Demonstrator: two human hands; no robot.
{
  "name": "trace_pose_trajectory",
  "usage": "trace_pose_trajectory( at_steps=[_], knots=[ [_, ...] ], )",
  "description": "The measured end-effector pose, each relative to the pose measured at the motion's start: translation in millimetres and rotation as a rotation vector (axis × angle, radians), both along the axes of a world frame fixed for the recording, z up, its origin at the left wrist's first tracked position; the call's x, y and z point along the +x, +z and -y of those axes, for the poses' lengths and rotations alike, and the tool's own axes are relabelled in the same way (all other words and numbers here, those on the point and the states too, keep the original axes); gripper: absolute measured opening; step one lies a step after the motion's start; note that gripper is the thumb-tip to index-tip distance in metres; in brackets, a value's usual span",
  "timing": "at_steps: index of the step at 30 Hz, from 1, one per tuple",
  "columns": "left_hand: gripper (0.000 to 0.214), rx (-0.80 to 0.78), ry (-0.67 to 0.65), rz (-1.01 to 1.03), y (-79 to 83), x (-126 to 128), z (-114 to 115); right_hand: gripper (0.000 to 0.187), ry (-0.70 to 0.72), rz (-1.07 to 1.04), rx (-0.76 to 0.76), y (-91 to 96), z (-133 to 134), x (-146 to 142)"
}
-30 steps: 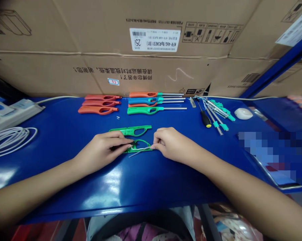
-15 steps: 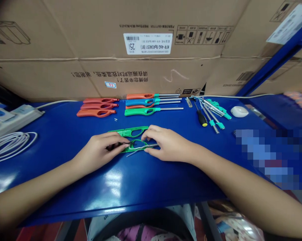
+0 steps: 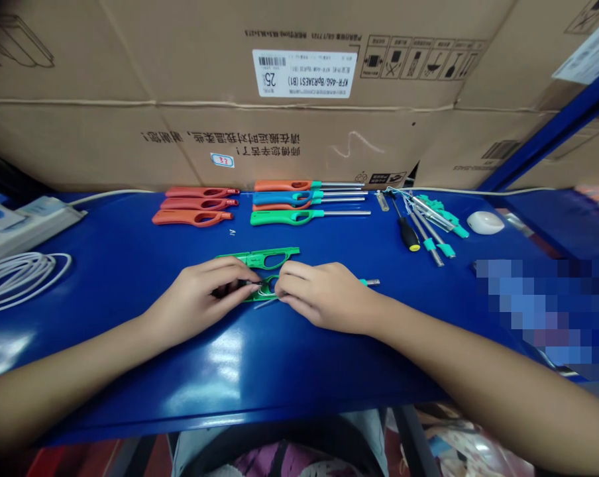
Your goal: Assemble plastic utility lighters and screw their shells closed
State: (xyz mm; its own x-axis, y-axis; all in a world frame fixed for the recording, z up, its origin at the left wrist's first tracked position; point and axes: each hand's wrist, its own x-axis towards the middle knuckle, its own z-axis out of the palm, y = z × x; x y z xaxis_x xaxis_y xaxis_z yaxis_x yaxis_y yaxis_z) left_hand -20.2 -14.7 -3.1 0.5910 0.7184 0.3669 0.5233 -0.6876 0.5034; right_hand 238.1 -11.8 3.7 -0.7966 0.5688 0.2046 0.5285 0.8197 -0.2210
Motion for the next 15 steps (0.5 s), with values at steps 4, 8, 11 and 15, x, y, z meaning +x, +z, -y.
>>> trace_pose_trajectory(
  at_steps=[4, 8, 11, 15],
  knots=[
    [0.011, -0.024, 0.001, 0.028, -0.9, 0.3, 0.2, 0.016, -0.009, -0.004, -0.054, 2.1, 1.6, -0.6],
    [0.010, -0.047, 0.021, 0.068, -0.6, 1.0, 0.6, 0.020, 0.015, 0.054, 0.018, 1.5, 3.6, -1.3],
    [0.009, -0.055, 0.026, 0.082, 0.0, 1.5, 0.9, 0.021, -0.005, 0.047, 0.043, 0.6, 3.8, -2.1],
    [0.009, -0.071, 0.031, 0.100, 0.6, 1.6, 1.3, 0.012, -0.039, -0.079, -0.074, 1.9, 4.1, -3.4]
  ],
)
